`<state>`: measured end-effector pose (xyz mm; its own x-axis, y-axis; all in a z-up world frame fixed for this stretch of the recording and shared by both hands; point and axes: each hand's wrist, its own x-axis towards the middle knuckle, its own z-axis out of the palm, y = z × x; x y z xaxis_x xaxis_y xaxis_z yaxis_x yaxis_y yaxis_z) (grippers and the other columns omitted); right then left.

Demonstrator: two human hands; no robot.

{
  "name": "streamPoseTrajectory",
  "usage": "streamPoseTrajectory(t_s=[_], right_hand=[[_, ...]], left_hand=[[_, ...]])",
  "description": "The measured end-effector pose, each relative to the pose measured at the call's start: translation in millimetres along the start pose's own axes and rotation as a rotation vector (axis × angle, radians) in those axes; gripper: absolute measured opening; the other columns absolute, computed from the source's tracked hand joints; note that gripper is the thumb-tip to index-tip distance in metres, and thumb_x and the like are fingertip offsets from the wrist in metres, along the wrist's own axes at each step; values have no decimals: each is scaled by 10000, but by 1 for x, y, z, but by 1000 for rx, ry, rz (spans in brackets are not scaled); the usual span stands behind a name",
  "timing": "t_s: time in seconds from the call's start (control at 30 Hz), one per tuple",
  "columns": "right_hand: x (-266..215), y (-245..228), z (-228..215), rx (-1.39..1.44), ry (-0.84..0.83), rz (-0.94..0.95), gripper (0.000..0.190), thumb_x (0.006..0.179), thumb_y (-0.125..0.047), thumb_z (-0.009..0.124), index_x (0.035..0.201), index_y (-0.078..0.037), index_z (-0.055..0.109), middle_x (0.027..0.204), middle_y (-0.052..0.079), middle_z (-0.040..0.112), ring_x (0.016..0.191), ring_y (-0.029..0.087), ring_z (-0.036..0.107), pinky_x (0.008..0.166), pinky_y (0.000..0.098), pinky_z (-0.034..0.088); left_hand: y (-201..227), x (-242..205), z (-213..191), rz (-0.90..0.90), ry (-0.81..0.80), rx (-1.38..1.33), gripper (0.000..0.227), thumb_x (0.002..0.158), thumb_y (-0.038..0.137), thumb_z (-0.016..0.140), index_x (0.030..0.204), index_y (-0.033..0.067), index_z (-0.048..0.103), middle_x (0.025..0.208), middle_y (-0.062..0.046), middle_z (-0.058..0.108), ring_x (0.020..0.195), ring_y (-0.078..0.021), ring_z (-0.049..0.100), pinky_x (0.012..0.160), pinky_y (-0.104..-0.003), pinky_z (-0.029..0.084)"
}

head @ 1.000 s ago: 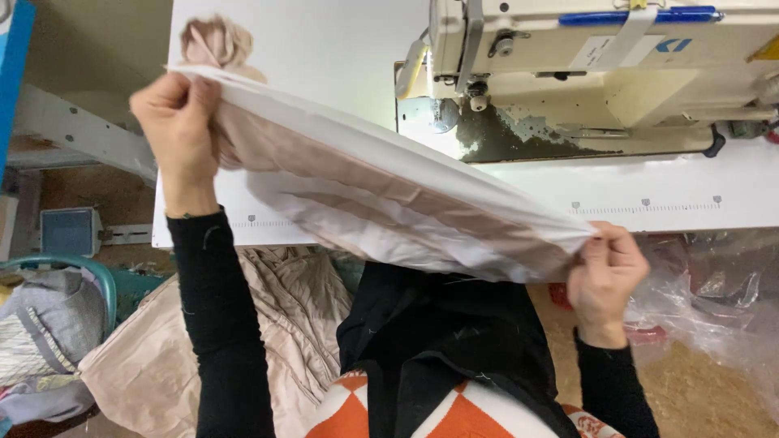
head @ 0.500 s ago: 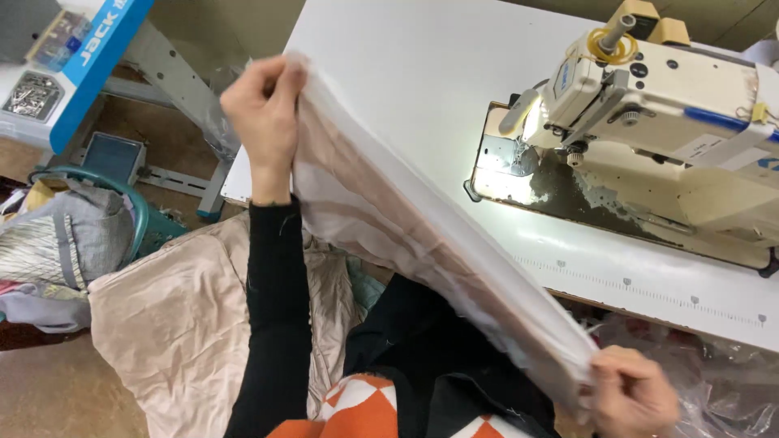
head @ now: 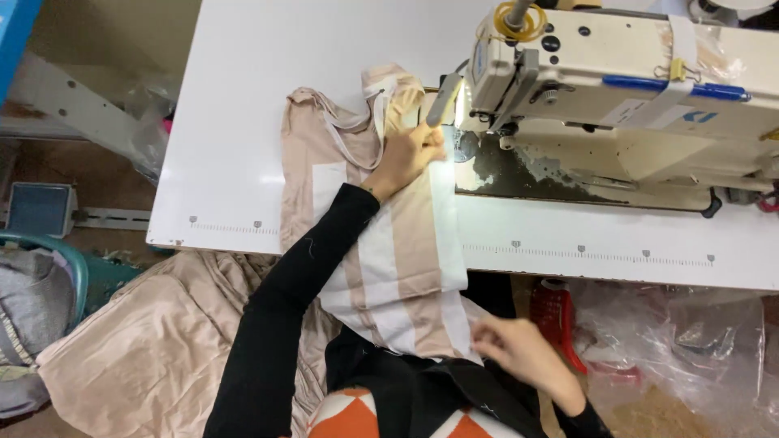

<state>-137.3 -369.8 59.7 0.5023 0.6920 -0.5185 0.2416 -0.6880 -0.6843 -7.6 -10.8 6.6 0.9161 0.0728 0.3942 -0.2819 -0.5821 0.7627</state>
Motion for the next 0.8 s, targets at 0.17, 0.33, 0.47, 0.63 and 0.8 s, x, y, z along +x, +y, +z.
streamPoseTrajectory(t_s=[0.17, 0.33, 0.47, 0.63, 0.8], right_hand=[[77, -56, -52, -91, 847, -468, 57, 933, -132, 779, 959, -177, 754, 770, -62, 705, 706, 163, 687, 675, 285, 562], [163, -29, -42, -415, 822, -795, 226, 994, -104, 660, 1206, -27, 677, 1197, 120, 643, 1146, 311, 645, 1013, 410, 535], [171, -13, -39, -475, 788, -685, 353, 1049, -231, 585, 1324, -14, 628, 1277, 168, 618, 1247, 339, 603, 1071, 442, 492], [164, -30, -52, -635, 824, -640, 406, 981, -193, 586, 1288, 69, 625, 1314, 261, 627, 1265, 395, 600, 1086, 471, 466], [177, -25, -59, -650, 682, -459, 577, 1040, -428, 470, 1445, -22, 533, 1506, 191, 521, 1441, 346, 454, 1190, 518, 332]], left_hand=[[-20, -21, 59, 129, -35, -92, 316, 764, 106, 870, 882, 173, 584, 775, 13, 690, 781, -246, 728, 771, -359, 560], [-17, -11, 61, 179, -133, -225, 225, 864, 8, 721, 866, 168, 562, 737, -16, 664, 744, -283, 702, 728, -373, 540], [55, 3, 5, 343, 3, 320, 192, 863, 237, 775, 851, 335, 611, 724, 111, 640, 742, -80, 667, 1026, -360, 408], [78, -59, 5, 206, -210, 693, 391, 924, 395, 689, 1225, 145, 708, 1324, -69, 698, 1335, -282, 563, 1170, -626, 264], [46, -60, -12, 159, -323, 564, 603, 1023, 588, 468, 1483, 200, 512, 1539, -65, 516, 1474, -266, 420, 1180, -496, 302]])
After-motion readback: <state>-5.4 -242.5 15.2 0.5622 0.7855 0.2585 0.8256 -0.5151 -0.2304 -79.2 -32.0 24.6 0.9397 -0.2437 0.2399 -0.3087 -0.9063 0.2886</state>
